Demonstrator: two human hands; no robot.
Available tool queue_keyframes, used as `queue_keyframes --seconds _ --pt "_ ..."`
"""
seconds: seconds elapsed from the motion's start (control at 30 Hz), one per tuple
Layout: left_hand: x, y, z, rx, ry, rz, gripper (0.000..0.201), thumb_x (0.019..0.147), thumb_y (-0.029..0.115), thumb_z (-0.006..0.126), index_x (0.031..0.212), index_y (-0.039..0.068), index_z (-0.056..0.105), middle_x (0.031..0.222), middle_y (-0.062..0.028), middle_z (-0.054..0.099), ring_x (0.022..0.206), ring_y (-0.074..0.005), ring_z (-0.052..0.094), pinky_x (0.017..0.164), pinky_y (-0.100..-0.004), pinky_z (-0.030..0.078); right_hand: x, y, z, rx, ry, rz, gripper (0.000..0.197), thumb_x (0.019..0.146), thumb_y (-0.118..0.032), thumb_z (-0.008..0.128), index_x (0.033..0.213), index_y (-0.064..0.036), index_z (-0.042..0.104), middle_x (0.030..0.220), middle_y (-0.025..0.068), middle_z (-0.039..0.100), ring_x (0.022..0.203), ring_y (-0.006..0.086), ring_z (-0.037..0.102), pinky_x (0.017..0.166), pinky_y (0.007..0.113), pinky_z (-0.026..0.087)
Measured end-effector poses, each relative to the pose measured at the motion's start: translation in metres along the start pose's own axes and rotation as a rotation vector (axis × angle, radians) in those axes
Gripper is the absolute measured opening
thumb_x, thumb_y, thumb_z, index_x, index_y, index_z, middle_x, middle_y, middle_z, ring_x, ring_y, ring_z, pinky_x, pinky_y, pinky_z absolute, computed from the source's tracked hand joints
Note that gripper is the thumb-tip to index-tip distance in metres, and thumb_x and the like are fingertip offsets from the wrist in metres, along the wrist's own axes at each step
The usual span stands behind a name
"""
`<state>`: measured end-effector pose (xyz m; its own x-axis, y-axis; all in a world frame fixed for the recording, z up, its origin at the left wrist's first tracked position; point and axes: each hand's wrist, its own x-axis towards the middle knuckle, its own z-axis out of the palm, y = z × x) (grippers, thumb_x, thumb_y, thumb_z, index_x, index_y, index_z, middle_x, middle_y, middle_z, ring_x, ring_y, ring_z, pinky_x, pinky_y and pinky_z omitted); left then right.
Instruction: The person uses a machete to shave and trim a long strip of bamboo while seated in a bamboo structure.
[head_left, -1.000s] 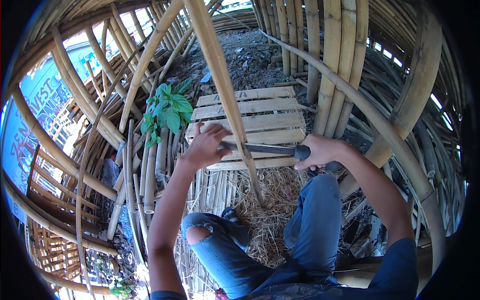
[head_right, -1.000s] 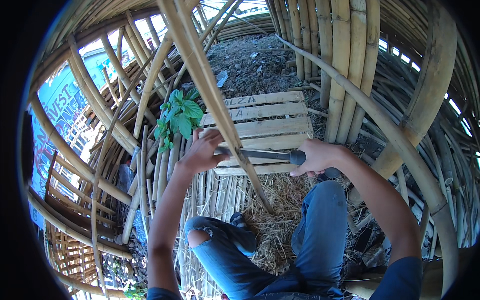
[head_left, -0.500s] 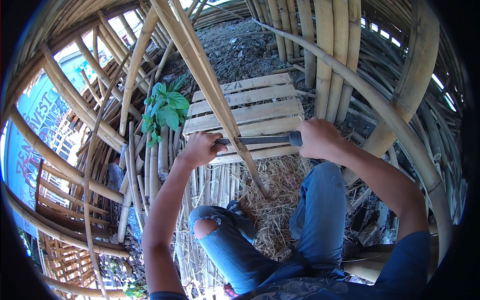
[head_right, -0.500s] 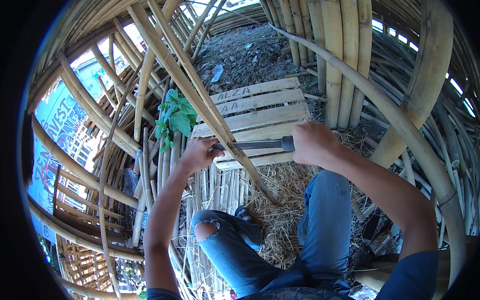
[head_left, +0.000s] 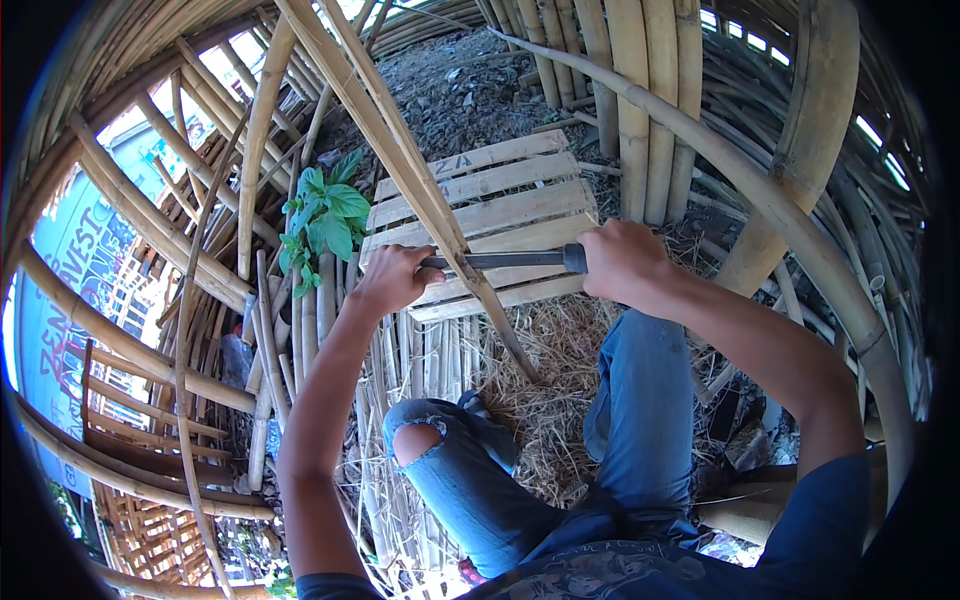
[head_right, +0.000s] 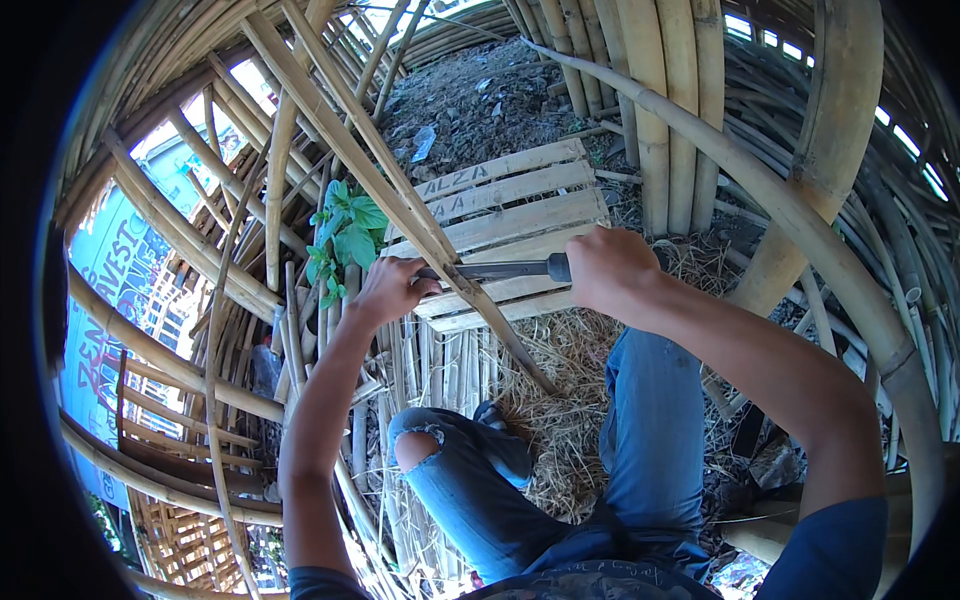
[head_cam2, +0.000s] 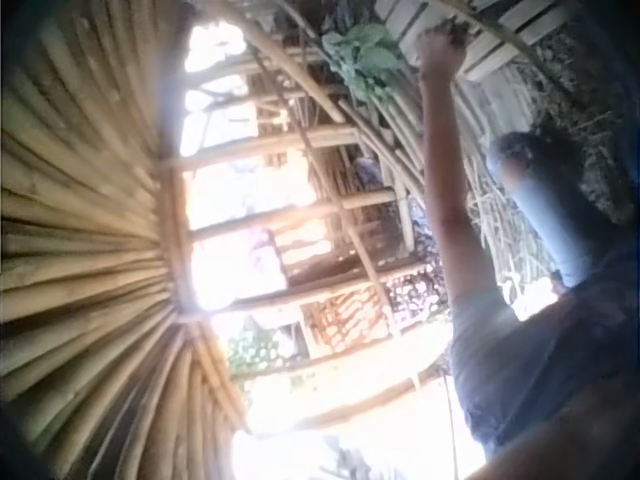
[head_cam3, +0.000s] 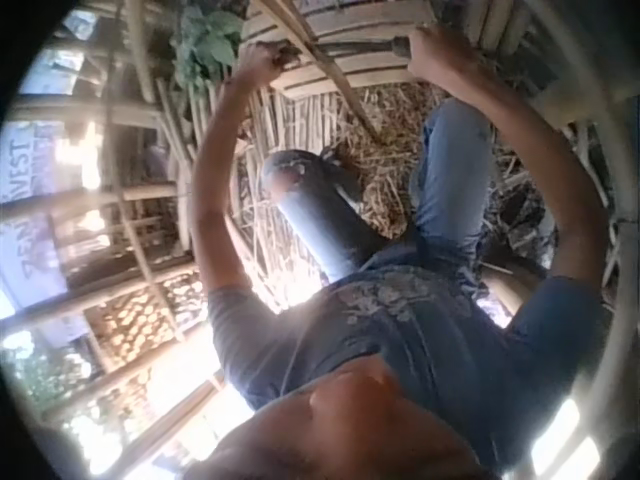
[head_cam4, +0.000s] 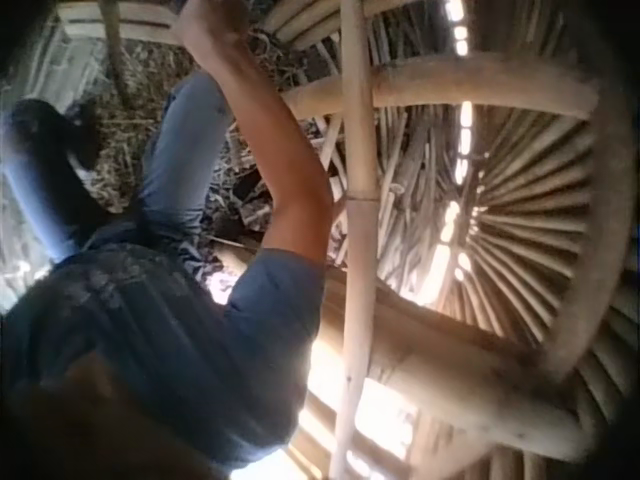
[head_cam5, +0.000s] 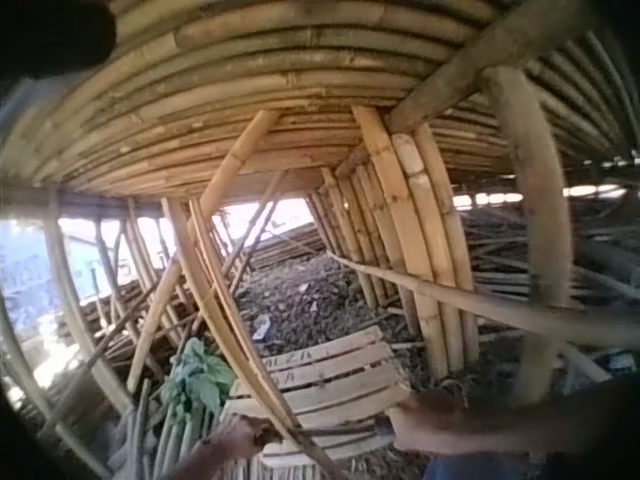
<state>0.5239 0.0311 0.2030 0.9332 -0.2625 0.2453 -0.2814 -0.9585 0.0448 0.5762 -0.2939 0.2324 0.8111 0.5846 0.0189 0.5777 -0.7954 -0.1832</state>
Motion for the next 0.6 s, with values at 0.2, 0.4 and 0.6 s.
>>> queue_keyframes --seconds 0.2,0.4,0.6 --pt "0.008 -0.003 0.001 -0.008 -0.015 0.013 0.03 0.077 0.033 0.072 0.095 0.009 0.069 0.07 -0.0153 0.065 0.067 -0.035 0.063 0.06 -0.0428 0.047 0.001 -0.001 -0.003 -0.01 -0.024 0.014 0.018 0.071 -0.008 0.061 0.087 -0.001 0.067 0.086 0.0169 0.068 0.081 0.0308 0.069 0.074 0.04 0.056" --pt "0.013 -0.01 0.006 -0.012 0.001 0.04 0.026 0.079 0.029 0.071 0.095 0.009 0.069 0.073 -0.0152 0.066 0.068 -0.0349 0.063 0.062 -0.0427 0.047 0.003 -0.005 -0.005 -0.039 -0.005 -0.019 0.02 0.073 -0.008 0.061 0.091 -0.0013 0.066 0.087 0.0173 0.068 0.08 0.0308 0.069 0.073 0.04 0.056" --pt "0.011 -0.006 0.027 -0.269 -0.16 -0.058 0.023 0.081 0.024 0.071 0.096 0.008 0.069 0.07 -0.0132 0.065 0.067 -0.03 0.064 0.064 -0.0402 0.048 0.01 0.007 -0.022 0.046 -0.164 0.033 0.027 0.066 -0.008 0.06 0.087 0.0073 0.065 0.093 0.0243 0.066 0.091 0.0356 0.065 0.08 0.04 0.054"
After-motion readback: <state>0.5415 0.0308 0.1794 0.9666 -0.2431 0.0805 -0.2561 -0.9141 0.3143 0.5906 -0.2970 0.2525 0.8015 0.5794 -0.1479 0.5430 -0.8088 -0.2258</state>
